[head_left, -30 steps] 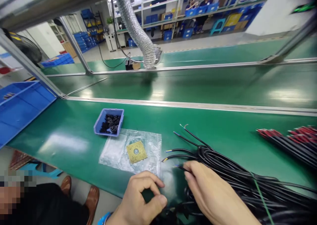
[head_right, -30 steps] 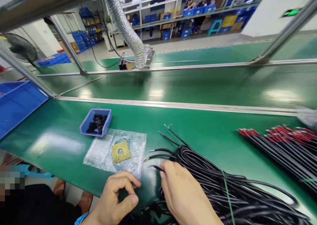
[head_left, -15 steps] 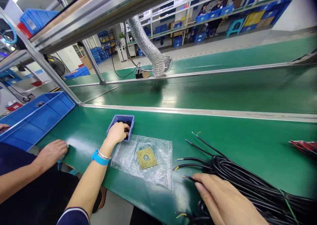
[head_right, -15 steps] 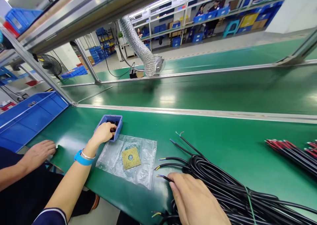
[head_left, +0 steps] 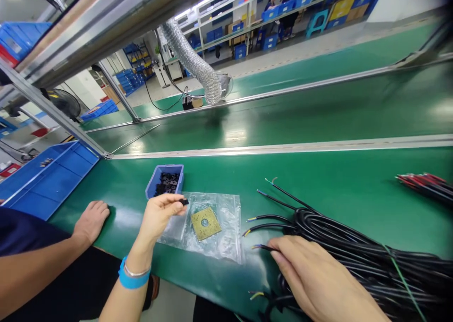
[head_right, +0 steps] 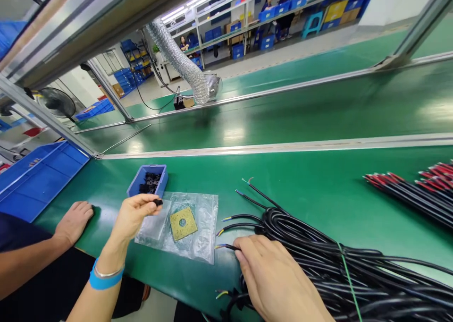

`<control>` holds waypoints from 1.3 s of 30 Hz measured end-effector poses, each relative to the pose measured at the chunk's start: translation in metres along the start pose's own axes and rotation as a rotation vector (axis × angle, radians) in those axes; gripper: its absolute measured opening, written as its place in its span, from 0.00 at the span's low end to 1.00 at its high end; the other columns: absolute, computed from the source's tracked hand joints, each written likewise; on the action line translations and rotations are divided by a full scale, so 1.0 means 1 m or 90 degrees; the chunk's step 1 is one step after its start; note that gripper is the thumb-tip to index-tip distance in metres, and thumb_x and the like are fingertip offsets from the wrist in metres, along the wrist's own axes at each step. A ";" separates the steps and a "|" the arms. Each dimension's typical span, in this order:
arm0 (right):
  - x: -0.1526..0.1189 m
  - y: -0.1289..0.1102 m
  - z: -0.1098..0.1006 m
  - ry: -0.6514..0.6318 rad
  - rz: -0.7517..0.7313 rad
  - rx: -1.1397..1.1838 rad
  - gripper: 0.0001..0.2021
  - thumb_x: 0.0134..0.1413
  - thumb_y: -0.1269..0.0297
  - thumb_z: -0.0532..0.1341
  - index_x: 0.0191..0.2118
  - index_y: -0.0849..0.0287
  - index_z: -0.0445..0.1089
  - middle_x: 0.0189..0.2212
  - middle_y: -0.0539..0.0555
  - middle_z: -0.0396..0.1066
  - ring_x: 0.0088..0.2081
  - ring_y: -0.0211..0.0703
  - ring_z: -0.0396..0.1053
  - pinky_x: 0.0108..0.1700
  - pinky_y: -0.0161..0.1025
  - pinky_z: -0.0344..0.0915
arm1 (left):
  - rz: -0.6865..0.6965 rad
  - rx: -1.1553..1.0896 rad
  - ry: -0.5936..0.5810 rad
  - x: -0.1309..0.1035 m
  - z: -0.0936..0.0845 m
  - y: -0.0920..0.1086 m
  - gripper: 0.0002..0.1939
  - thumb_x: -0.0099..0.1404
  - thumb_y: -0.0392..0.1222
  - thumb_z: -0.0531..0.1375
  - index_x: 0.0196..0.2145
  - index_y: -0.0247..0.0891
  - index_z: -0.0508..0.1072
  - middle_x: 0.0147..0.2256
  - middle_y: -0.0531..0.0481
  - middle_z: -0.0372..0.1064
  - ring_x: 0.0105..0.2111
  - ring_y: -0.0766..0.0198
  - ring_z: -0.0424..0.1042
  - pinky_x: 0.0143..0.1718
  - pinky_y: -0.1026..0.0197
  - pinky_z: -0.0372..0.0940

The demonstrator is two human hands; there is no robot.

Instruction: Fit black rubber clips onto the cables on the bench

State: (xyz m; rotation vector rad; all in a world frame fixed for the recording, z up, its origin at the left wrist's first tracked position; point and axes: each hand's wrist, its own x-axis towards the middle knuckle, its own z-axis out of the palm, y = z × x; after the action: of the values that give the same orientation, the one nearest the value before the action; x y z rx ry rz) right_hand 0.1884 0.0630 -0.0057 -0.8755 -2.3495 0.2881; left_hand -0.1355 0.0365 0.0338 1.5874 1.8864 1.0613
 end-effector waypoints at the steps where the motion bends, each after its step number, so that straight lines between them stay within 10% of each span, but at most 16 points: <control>1: 0.000 -0.001 0.000 -0.001 0.006 -0.001 0.10 0.65 0.67 0.50 0.39 0.55 0.68 0.30 0.51 0.73 0.30 0.42 0.70 0.32 0.40 0.65 | 0.011 -0.005 -0.019 -0.005 0.008 0.003 0.15 0.65 0.46 0.57 0.40 0.30 0.75 0.32 0.41 0.78 0.29 0.56 0.79 0.31 0.54 0.75; 9: 0.000 -0.008 -0.007 0.043 0.053 0.075 0.09 0.65 0.66 0.51 0.39 0.56 0.69 0.32 0.53 0.71 0.34 0.42 0.70 0.36 0.40 0.68 | 0.167 0.162 -0.069 -0.023 0.058 0.014 0.14 0.64 0.36 0.58 0.46 0.40 0.78 0.33 0.44 0.77 0.34 0.56 0.74 0.41 0.52 0.70; 20: 0.004 -0.008 -0.015 0.086 0.051 0.155 0.06 0.61 0.71 0.55 0.38 0.55 0.67 0.29 0.50 0.69 0.32 0.39 0.68 0.34 0.36 0.68 | 0.222 0.236 -0.140 -0.018 0.065 0.029 0.23 0.63 0.32 0.57 0.55 0.39 0.68 0.31 0.46 0.75 0.30 0.58 0.73 0.34 0.57 0.67; 30: 0.004 -0.011 -0.018 0.132 0.030 0.195 0.06 0.60 0.76 0.56 0.34 0.58 0.67 0.26 0.51 0.67 0.31 0.40 0.63 0.33 0.36 0.65 | -0.261 -0.563 -0.019 -0.067 0.122 0.059 0.14 0.61 0.45 0.65 0.38 0.41 0.63 0.27 0.58 0.64 0.42 0.58 0.77 0.44 0.57 0.70; 39: 0.006 -0.012 -0.017 0.137 0.006 0.208 0.07 0.59 0.78 0.57 0.33 0.59 0.66 0.26 0.50 0.64 0.30 0.38 0.59 0.33 0.35 0.61 | -0.291 -0.661 0.035 -0.072 0.122 0.078 0.15 0.59 0.43 0.69 0.36 0.39 0.66 0.25 0.57 0.64 0.42 0.56 0.77 0.42 0.59 0.71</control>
State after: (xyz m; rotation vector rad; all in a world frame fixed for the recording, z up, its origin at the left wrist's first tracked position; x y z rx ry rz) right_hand 0.1892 0.0578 0.0148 -0.7190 -2.0268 0.5366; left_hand 0.0216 0.0026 0.0121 0.5138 1.2318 1.4910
